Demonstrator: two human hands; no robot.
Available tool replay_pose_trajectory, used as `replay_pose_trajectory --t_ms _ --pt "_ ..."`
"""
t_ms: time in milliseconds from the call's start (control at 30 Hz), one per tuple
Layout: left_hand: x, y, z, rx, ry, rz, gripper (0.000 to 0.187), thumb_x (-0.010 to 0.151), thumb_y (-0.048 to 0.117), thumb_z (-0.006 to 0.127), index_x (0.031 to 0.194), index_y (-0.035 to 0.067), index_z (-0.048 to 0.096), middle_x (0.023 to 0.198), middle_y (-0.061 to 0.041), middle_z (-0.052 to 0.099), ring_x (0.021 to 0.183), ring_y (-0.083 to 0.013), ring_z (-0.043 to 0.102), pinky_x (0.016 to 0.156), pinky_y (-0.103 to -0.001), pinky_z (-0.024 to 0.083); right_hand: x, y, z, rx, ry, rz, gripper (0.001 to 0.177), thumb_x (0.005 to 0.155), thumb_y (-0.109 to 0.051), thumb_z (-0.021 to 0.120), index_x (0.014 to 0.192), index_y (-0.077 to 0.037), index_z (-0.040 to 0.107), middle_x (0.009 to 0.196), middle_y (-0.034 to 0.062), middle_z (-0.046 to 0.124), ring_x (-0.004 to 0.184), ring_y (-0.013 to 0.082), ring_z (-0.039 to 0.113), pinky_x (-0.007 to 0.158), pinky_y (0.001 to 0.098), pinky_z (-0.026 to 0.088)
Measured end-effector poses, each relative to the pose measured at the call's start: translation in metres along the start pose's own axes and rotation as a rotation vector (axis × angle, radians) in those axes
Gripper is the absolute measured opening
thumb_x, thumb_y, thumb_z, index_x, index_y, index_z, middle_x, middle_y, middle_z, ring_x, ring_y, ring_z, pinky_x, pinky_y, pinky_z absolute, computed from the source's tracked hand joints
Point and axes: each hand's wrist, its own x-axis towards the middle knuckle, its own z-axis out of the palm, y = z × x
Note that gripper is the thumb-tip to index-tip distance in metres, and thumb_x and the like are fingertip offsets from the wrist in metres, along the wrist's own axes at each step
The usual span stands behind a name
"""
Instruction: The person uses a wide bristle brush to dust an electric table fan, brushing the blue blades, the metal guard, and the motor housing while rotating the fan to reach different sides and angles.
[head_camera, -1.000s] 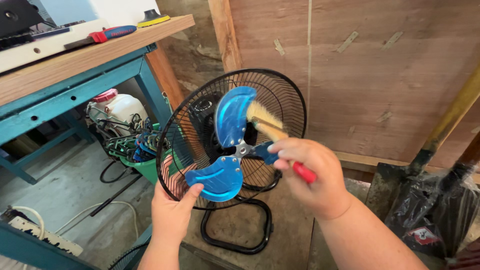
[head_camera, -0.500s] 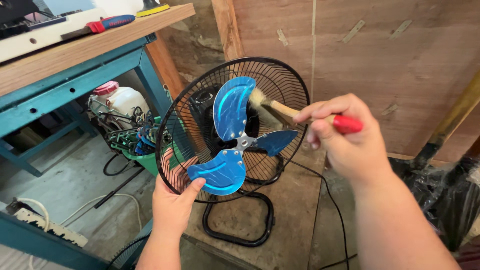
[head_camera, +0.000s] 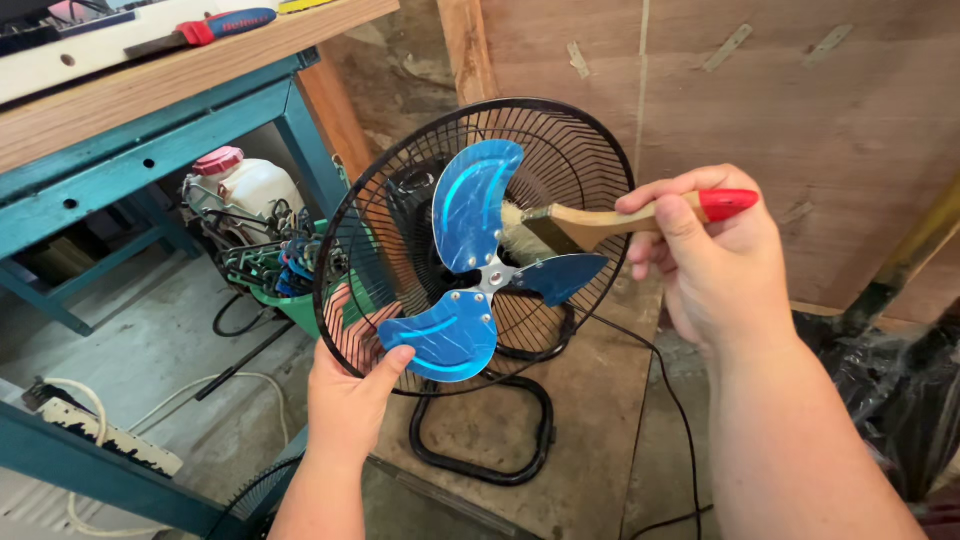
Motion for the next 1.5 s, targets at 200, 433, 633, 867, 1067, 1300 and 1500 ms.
replay_pose_trajectory --t_ms 200,433,633,867,1067,1300,1500 --pt "-0.003 -0.003 0.001 -0.025 0.063 -0.043 0.082 0.084 -0.01 0.072 0.156 0.001 0.034 0.141 -0.015 0.061 0.127 -0.0226 0.061 0.109 -0.039 0.049 0.001 0.0 0.006 -0.015 0.162 -0.211 0.012 0.117 -0.009 0.058 0.121 -0.006 0.047 0.111 0.0208 0.07 0.073 0.0214 0.066 0.063 0.0338 0.056" --pt "-0.002 0.001 0.001 -0.035 0.028 -0.019 0.081 0.085 -0.011 0.071 0.156 0.0 0.035 0.143 -0.015 0.06 0.129 -0.0229 0.06 0.11 -0.039 0.049 0.0 -0.001 -0.003 -0.082 0.096 -0.007 0.017 0.111 -0.011 0.06 0.119 -0.005 0.046 0.109 0.0195 0.071 0.072 0.0203 0.065 0.062 0.0331 0.057" --pt "-0.001 0.002 0.002 -0.034 0.026 -0.022 0.082 0.084 -0.011 0.071 0.156 0.0 0.034 0.144 -0.015 0.059 0.129 -0.0225 0.06 0.11 -0.039 0.049 0.001 0.002 -0.008 0.017 0.142 -0.125 0.02 0.115 -0.01 0.061 0.122 -0.005 0.043 0.11 0.0226 0.07 0.075 0.0241 0.067 0.066 0.0354 0.058" --pt "-0.001 0.0 0.001 -0.031 0.033 -0.039 0.085 0.084 -0.011 0.071 0.158 0.001 0.031 0.144 -0.016 0.059 0.129 -0.0227 0.059 0.11 -0.038 0.049 0.0 0.002 -0.009 -0.005 0.125 -0.142 0.021 0.117 -0.011 0.062 0.122 -0.006 0.043 0.11 0.023 0.07 0.078 0.024 0.067 0.068 0.0354 0.058" --pt "-0.002 -0.003 0.0 -0.027 0.048 -0.056 0.085 0.085 -0.01 0.072 0.158 0.002 0.03 0.144 -0.018 0.059 0.129 -0.023 0.059 0.11 -0.039 0.049 -0.003 0.011 -0.006 0.062 0.06 -0.059 0.021 0.115 -0.012 0.062 0.121 -0.006 0.043 0.114 0.0224 0.07 0.078 0.0237 0.067 0.068 0.0358 0.059" --pt "-0.003 -0.009 -0.004 -0.022 0.067 -0.069 0.088 0.084 -0.009 0.072 0.159 0.002 0.029 0.143 -0.018 0.059 0.126 -0.0224 0.061 0.107 -0.038 0.051 0.001 0.003 -0.009 -0.021 0.158 -0.14 0.016 0.119 -0.01 0.057 0.123 -0.007 0.042 0.112 0.0223 0.069 0.081 0.0247 0.067 0.071 0.037 0.06" --pt "-0.002 -0.009 -0.004 0.003 0.089 -0.086 0.089 0.083 -0.009 0.073 0.158 0.003 0.028 0.141 -0.018 0.06 0.125 -0.0215 0.061 0.106 -0.037 0.051 0.001 0.011 -0.006 0.05 0.088 -0.061 0.018 0.117 -0.013 0.058 0.122 -0.007 0.042 0.112 0.0223 0.069 0.075 0.0244 0.065 0.066 0.0364 0.058"
